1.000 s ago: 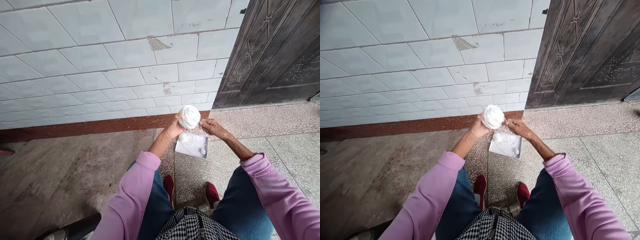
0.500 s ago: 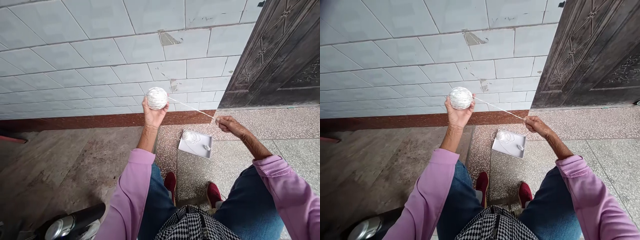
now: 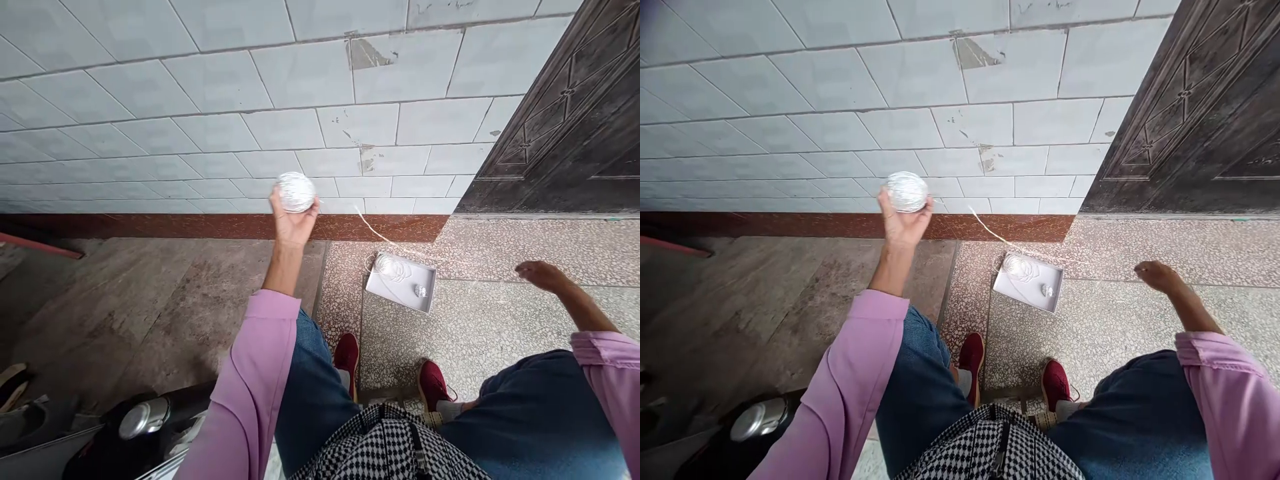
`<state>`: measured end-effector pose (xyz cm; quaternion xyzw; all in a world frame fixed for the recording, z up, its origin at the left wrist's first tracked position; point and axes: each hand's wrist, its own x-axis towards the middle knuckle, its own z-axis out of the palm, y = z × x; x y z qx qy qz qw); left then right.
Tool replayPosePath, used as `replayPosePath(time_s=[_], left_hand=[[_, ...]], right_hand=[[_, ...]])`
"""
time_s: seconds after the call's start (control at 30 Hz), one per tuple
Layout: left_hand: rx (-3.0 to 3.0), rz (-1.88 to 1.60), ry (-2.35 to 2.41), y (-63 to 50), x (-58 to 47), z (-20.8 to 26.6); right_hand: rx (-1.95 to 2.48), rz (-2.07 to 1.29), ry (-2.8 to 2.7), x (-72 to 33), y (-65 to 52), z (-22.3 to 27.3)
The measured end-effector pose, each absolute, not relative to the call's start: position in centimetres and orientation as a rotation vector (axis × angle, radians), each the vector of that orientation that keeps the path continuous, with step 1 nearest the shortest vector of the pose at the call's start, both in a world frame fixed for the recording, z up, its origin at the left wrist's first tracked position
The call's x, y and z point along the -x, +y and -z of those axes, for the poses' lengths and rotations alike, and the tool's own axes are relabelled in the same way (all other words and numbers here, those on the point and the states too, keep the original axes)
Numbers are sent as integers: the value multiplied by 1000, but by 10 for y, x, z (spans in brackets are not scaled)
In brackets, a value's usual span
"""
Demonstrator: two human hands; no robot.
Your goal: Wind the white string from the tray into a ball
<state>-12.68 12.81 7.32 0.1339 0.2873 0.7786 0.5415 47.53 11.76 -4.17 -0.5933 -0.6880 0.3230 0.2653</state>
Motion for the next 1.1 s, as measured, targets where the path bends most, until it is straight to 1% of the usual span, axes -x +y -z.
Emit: replayPosePath(time_s=[0.07,0.13,0.33,0.47,0.63,0.8,1.0,1.1], left_hand=[[-351,-1706,708,131,99,-68],[-399,-1575,701,134,69,-62],[-656,-1218,663,135,-2,-46],[-756,-1153,684,134,-20,-44],[-669,-1197,719,139,-14,-46],[-485,-1393,757,151,12,-48],[-364,-1650,872,166,76,-37],[-300,-1772,997,172,119,-26]], right_hand=[[1702,-839,-1807,-445,129,30],[1698,-904,-1778,-404,139,14],[1173,-1260,-1626,-261,136,-36],[1038,-1426,-1563,-217,128,-45],[1095,-1395,-1624,-237,129,-36],[1167,-1404,-1686,-275,127,-32],[1386,-1417,-1654,-336,122,-23],[1574,-1353,-1600,-377,120,-19]])
